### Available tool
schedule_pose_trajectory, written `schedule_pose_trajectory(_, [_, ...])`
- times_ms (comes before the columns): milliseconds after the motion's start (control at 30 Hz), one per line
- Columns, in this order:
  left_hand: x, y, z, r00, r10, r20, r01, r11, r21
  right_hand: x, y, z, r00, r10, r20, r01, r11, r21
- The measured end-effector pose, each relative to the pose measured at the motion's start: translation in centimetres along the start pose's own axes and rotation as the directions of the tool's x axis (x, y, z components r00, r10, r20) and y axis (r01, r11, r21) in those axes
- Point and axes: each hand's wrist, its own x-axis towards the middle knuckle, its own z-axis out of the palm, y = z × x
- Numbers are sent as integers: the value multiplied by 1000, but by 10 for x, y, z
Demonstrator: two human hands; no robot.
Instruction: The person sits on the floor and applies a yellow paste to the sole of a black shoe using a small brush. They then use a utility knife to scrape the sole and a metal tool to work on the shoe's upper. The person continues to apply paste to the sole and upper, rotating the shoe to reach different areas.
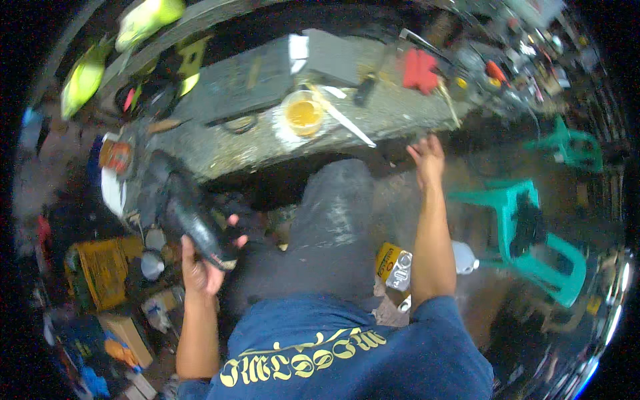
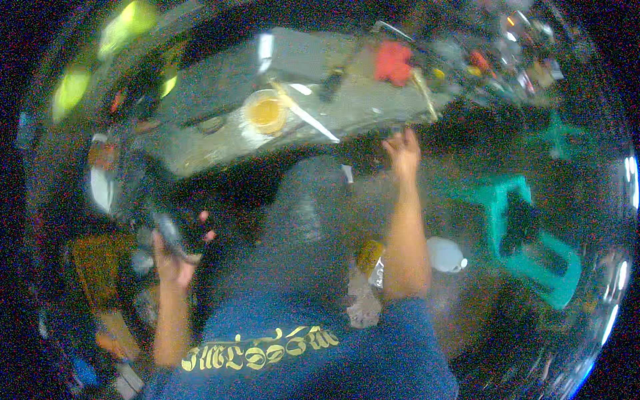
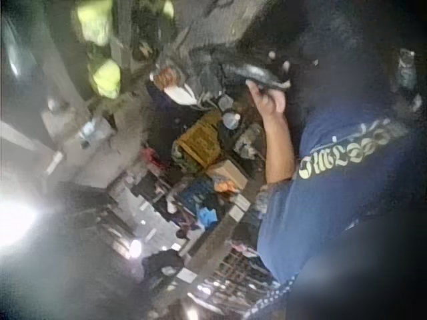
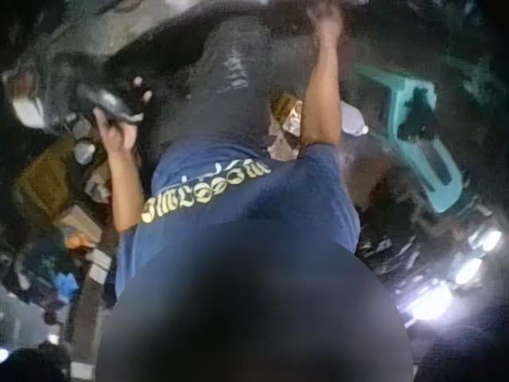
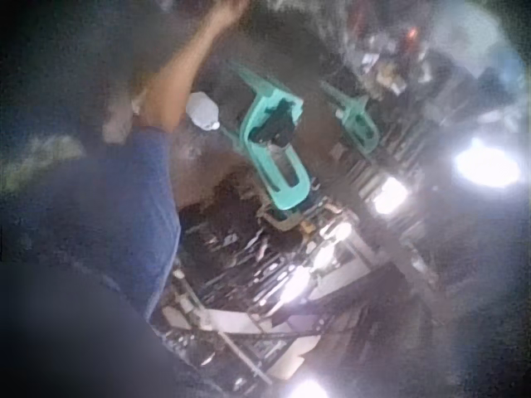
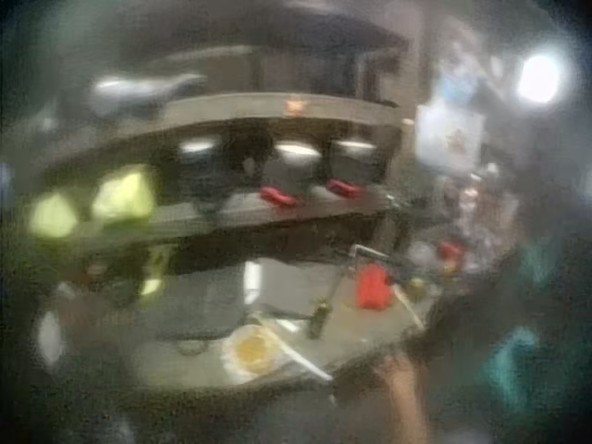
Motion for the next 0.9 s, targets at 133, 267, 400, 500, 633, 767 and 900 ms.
schedule_pose_trajectory(133, [-1,-2,-14,999,23,-23,-22,1000,22,-66,0,10,959,-260,-115,229,946,-230])
schedule_pose_trajectory(267, [5,-10,-18,999,52,-4,-51,991,124,-194,4,68,926,-189,326,301,892,-337])
schedule_pose_trajectory(400, [7,-21,-6,989,115,-92,-99,982,160,-294,1,136,509,145,848,52,979,-199])
schedule_pose_trajectory(500, [0,-12,-16,996,-43,-77,69,921,383,-298,4,190,539,173,824,67,967,-247])
schedule_pose_trajectory(633, [-40,20,-79,987,-161,3,137,847,514,-281,-4,202,492,285,822,-162,958,-235])
schedule_pose_trajectory(767, [-59,59,-179,933,38,-359,165,840,517,-251,-44,143,391,377,840,-92,924,-372])
schedule_pose_trajectory(900, [15,49,-226,813,235,-533,-184,972,148,-247,-56,83,372,484,792,-155,874,-461])
